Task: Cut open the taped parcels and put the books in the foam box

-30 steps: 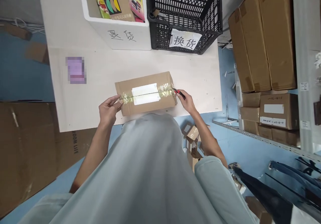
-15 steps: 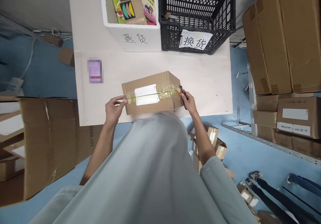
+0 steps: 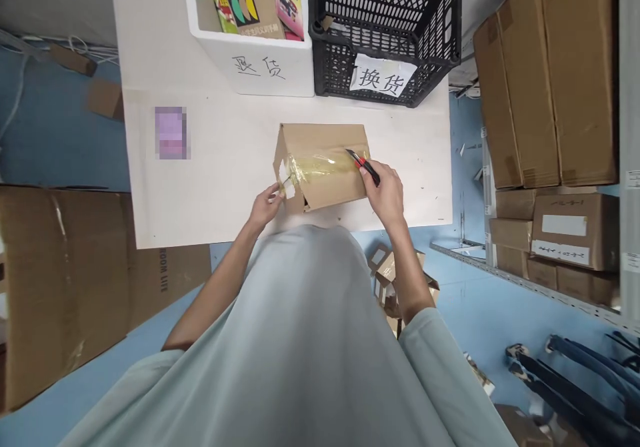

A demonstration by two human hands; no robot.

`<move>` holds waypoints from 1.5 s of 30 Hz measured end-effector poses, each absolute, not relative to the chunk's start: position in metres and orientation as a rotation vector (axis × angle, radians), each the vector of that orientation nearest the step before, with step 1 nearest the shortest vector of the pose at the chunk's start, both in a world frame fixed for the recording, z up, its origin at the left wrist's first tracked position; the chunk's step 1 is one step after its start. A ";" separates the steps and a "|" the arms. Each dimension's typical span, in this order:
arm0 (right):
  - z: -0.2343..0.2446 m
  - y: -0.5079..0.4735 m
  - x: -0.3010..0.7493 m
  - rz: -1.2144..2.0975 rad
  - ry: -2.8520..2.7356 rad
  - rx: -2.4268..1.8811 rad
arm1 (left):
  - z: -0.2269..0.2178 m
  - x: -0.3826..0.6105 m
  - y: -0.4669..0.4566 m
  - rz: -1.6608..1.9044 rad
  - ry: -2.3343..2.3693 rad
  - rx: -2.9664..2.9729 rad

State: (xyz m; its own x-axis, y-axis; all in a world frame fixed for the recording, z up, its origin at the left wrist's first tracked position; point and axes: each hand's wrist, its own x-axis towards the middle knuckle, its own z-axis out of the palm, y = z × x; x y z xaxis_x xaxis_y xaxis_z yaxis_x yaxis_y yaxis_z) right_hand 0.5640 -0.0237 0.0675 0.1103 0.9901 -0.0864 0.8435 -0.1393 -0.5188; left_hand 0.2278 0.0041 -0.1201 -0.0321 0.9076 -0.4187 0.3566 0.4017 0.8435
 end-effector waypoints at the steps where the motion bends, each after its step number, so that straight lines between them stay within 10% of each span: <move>1: 0.071 -0.022 0.559 0.545 -1.845 -2.077 | -0.124 0.236 0.006 0.626 1.595 1.161; 17: 0.057 -0.025 0.499 0.261 -2.060 -2.133 | 0.000 0.202 0.077 0.993 1.325 1.381; 45: 0.144 -0.047 0.333 0.755 -2.065 -2.515 | -0.007 0.190 0.079 0.965 1.036 1.398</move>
State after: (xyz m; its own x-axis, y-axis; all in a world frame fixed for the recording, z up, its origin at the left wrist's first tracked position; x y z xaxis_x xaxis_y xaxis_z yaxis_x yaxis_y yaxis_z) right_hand 0.3327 -0.0467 0.1436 0.1421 0.8768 -0.4594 0.9662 -0.2236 -0.1279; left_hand 0.1898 0.0789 -0.0067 0.2878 0.9577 0.0039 0.0718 -0.0256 0.9971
